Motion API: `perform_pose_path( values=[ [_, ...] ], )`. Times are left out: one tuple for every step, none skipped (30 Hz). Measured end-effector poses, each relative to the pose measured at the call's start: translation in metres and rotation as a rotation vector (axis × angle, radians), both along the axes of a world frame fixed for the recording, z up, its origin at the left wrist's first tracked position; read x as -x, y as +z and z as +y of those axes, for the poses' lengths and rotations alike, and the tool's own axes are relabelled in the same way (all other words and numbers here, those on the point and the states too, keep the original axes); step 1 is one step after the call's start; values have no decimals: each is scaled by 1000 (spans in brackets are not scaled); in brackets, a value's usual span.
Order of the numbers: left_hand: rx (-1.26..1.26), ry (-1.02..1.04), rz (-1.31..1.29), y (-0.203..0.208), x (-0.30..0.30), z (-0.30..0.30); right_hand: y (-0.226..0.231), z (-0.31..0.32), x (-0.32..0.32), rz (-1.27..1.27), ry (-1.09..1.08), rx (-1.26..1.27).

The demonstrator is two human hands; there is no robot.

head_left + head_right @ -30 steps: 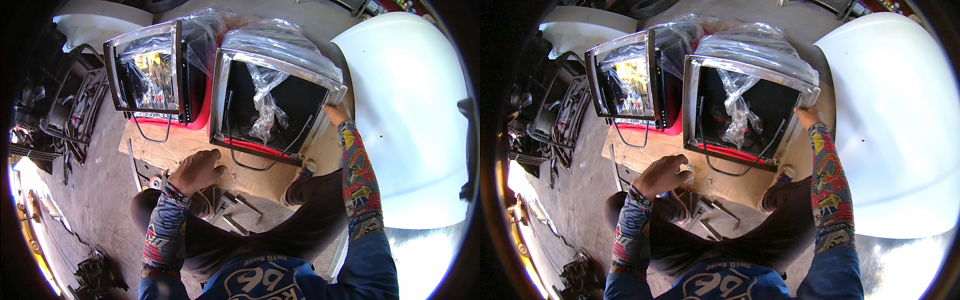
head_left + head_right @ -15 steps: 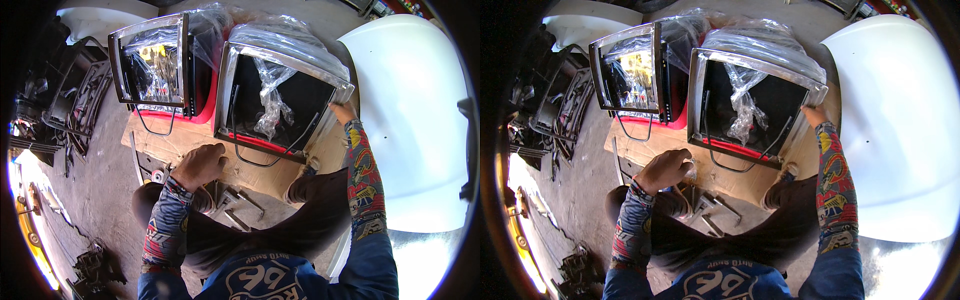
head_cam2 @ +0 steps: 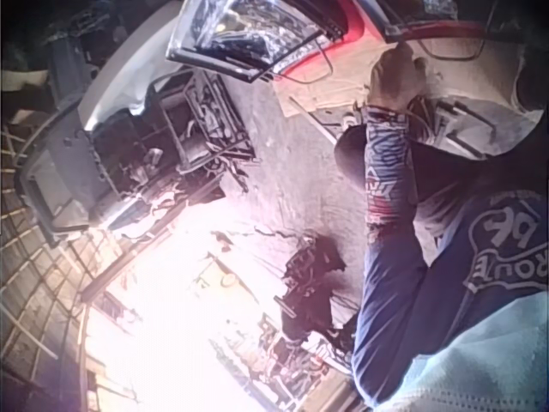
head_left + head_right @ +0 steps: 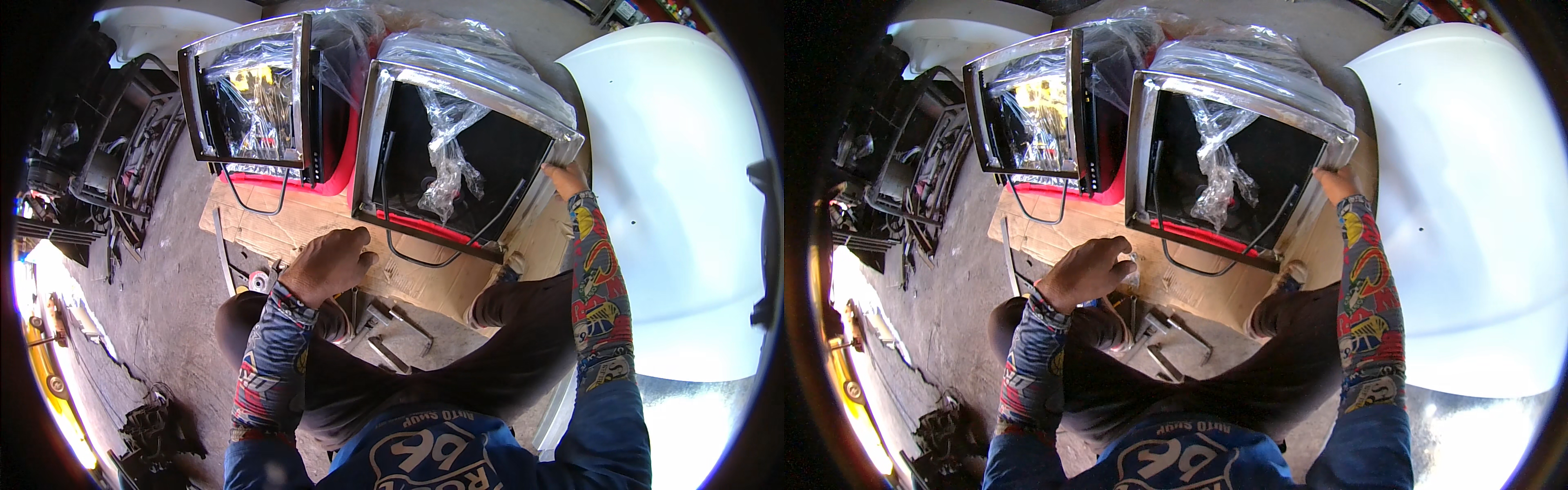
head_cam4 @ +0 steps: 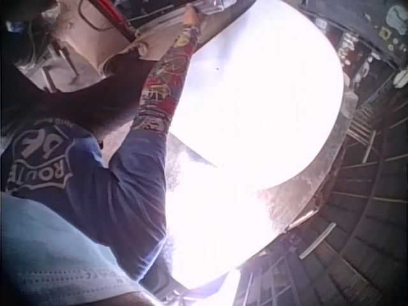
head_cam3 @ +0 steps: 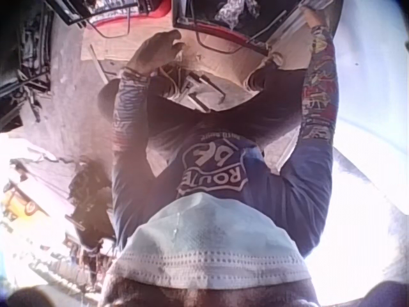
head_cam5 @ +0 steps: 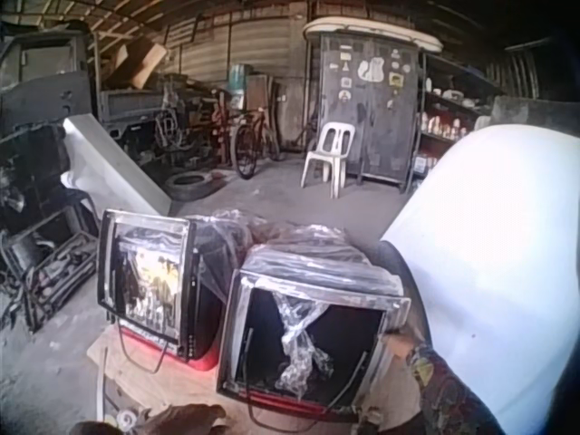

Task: The person sits on the floor and works on two chrome car parts, possibly headlights, by hand. They repeatedly adjust and reposition the parts on a cardboard surface. The person then stands, walks to a cabinet, retrieves a bottle, and returns to the work area.

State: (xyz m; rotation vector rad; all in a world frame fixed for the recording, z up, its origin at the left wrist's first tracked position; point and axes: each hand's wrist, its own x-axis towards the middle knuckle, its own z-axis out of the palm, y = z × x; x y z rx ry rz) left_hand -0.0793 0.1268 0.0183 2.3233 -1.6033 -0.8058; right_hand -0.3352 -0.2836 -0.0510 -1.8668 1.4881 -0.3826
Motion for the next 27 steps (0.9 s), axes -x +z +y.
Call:
perform_pose_path(
  values=[
    [23,-8,6,1,0,0,2,2,-2,38,-34,0],
    [22,-5,11,1,-1,1,4,3,-2,19,3,4],
    [9,5,22,-1,-1,2,6,4,-1,22,11,5],
    [24,-9,14,-4,-3,3,6,4,1,25,19,7],
    [27,-16,12,-9,-3,4,7,2,8,75,27,-24],
    [31,-4,-9,-15,-5,6,7,0,15,102,72,-54],
    [34,-17,23,-23,-6,7,5,-4,20,88,165,-50],
    [73,13,8,-31,-6,7,4,-5,31,124,196,-7],
    [102,56,41,-39,-3,8,2,-11,32,140,146,-31],
    [113,87,-14,-47,1,7,-1,-16,33,123,135,-54],
    [-17,77,95,-51,0,4,-3,-24,31,79,139,-83],
    [268,117,42,-56,3,1,-7,-34,23,26,139,-127],
    [9,15,17,-58,2,-2,-8,-43,23,-9,112,-178],
    [12,-88,-39,-60,0,-6,-12,-51,19,-45,91,-227],
    [-80,-33,-42,-61,0,-11,-17,-59,16,-80,72,-264],
    [-37,-29,-20,-61,-4,-11,-20,-65,15,-94,44,-298],
    [-34,-25,-19,-59,-6,-11,-22,-71,13,-106,20,-317],
    [-36,-31,-15,-59,-9,-10,-25,-76,13,-111,1,-335],
    [-36,-44,-7,-58,-9,-7,-26,-77,14,-117,-16,-350],
    [-20,-22,-35,-58,-10,-4,-29,-80,15,-122,-31,-358],
    [-11,-6,-27,-59,-10,-1,-30,-82,17,-124,-43,-368],
    [-3,10,-21,-61,-10,2,-32,-83,17,-131,-58,-378],
    [5,22,-14,-63,-11,4,-34,-84,19,-137,-71,-384],
    [46,13,-26,-66,-11,6,-36,-85,20,-139,-84,-391],
    [87,4,-38,-68,-11,7,-37,-86,21,-144,-90,-400],
    [93,-5,-33,-70,-12,7,-39,-86,22,-147,-98,-403],
    [102,-23,-36,-71,-14,7,-39,-88,24,-148,-104,-408]
  ],
)
